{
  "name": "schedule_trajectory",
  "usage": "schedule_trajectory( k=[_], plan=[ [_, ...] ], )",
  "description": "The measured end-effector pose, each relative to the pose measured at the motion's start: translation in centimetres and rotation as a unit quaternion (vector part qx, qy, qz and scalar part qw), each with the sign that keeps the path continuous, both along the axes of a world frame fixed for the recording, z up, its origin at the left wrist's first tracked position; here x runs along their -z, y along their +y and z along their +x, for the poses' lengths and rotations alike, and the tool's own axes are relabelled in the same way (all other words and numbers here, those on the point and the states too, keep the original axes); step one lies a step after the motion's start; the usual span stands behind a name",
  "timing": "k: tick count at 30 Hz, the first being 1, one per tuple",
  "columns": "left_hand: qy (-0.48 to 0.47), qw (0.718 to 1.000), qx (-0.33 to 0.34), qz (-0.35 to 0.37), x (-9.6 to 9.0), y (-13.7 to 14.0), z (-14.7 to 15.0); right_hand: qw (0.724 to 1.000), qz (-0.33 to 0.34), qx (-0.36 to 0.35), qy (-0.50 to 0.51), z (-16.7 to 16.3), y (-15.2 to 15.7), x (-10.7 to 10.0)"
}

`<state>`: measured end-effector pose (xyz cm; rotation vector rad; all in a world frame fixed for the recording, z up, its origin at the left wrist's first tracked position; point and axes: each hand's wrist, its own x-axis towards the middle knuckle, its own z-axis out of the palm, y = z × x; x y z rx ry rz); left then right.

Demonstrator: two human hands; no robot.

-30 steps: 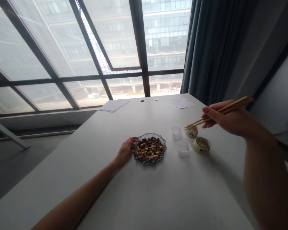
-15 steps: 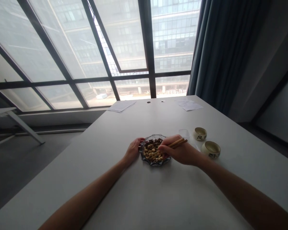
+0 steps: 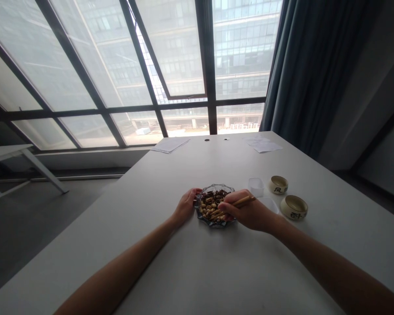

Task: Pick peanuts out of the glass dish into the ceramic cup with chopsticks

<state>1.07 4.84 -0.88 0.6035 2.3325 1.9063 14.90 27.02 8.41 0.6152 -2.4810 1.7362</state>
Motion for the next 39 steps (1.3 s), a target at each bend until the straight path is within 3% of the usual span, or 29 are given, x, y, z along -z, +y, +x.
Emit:
schedule_trajectory(
  k=[9,14,17,22,26,29,34,39],
  plan=[
    [0.007,1.000,-0.010,-0.013,0.4,-0.1,-0.4,0.999,-0.021,0.036,-0.008,0.1,-0.1,0.0],
    [0.012,1.000,-0.013,-0.022,0.3,-0.1,-0.3,0.997,-0.033,0.069,0.008,0.9,1.4,-2.4],
    [0.015,0.999,-0.014,-0.026,0.2,-0.1,-0.4,0.991,-0.039,0.124,0.024,1.8,3.4,-4.5],
    [0.014,1.000,-0.012,-0.024,0.3,-0.1,-0.5,0.954,-0.043,0.293,0.039,4.0,7.6,-8.0],
    [0.008,1.000,-0.013,-0.021,0.2,0.0,-0.5,0.903,0.009,0.425,0.060,6.2,11.0,-10.2],
    [0.001,1.000,-0.012,-0.020,0.2,0.0,-0.4,0.873,0.045,0.484,0.036,7.4,13.7,-10.8],
    [-0.002,1.000,-0.011,-0.019,0.0,0.1,-0.4,0.872,0.108,0.474,-0.056,7.2,16.8,-9.9],
    [-0.002,1.000,-0.015,-0.015,0.0,0.1,-0.4,0.890,0.103,0.442,-0.043,6.0,17.3,-9.0]
  ],
)
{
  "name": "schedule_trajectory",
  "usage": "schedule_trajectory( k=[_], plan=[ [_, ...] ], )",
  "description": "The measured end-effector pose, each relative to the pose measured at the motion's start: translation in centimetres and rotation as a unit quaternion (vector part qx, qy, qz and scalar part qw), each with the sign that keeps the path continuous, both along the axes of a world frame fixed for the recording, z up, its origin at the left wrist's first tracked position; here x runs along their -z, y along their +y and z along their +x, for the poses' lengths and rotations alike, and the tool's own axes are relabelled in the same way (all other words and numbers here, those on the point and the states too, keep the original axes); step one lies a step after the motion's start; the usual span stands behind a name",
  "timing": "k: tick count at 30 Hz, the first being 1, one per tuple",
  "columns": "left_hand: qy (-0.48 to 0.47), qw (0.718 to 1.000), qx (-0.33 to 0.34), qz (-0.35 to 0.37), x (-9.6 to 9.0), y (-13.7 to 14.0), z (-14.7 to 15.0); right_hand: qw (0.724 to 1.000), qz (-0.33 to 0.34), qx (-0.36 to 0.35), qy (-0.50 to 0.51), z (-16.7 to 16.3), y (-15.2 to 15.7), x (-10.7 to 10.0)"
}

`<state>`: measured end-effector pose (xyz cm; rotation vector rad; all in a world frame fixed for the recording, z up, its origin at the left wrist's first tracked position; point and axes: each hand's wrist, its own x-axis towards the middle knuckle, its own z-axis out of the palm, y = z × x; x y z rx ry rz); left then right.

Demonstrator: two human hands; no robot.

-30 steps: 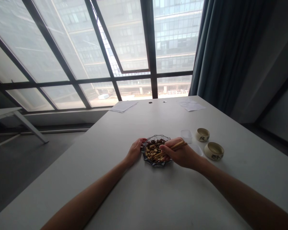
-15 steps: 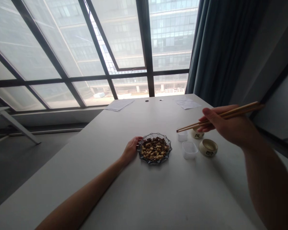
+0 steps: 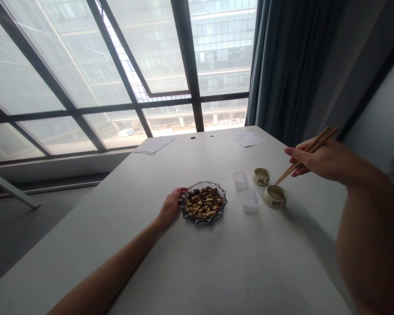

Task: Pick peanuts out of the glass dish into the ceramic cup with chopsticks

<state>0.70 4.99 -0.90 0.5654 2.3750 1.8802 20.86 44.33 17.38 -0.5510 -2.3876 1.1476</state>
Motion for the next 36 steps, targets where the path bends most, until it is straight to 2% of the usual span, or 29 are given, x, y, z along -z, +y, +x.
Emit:
schedule_trajectory(
  k=[4,7,8,12,15,19,23,36],
  plan=[
    [-0.004,1.000,0.005,0.004,0.0,0.0,0.1,0.997,-0.008,-0.019,0.077,-0.8,-1.8,0.1],
    [-0.006,1.000,0.006,0.005,0.0,0.0,0.2,0.985,-0.077,-0.060,0.143,-1.7,-5.2,0.5],
    [-0.007,1.000,0.006,0.004,-0.1,0.0,0.2,0.979,-0.106,-0.097,0.142,-2.2,-6.5,0.8],
    [-0.003,1.000,0.003,0.002,-0.1,0.0,0.1,0.936,-0.201,-0.268,0.104,-4.6,-11.7,3.7],
    [0.002,1.000,0.001,-0.002,-0.1,0.0,0.1,0.910,-0.266,-0.308,0.084,-6.3,-14.6,6.5],
    [0.008,1.000,-0.002,-0.011,0.0,0.0,0.1,0.891,-0.319,-0.318,0.053,-7.6,-16.7,9.2],
    [0.008,1.000,-0.006,-0.017,0.1,-0.1,0.1,0.887,-0.335,-0.316,0.040,-8.2,-17.1,10.6],
    [0.006,1.000,0.003,-0.008,0.3,-0.1,0.0,0.885,-0.350,-0.306,0.017,-8.2,-18.1,11.5]
  ],
)
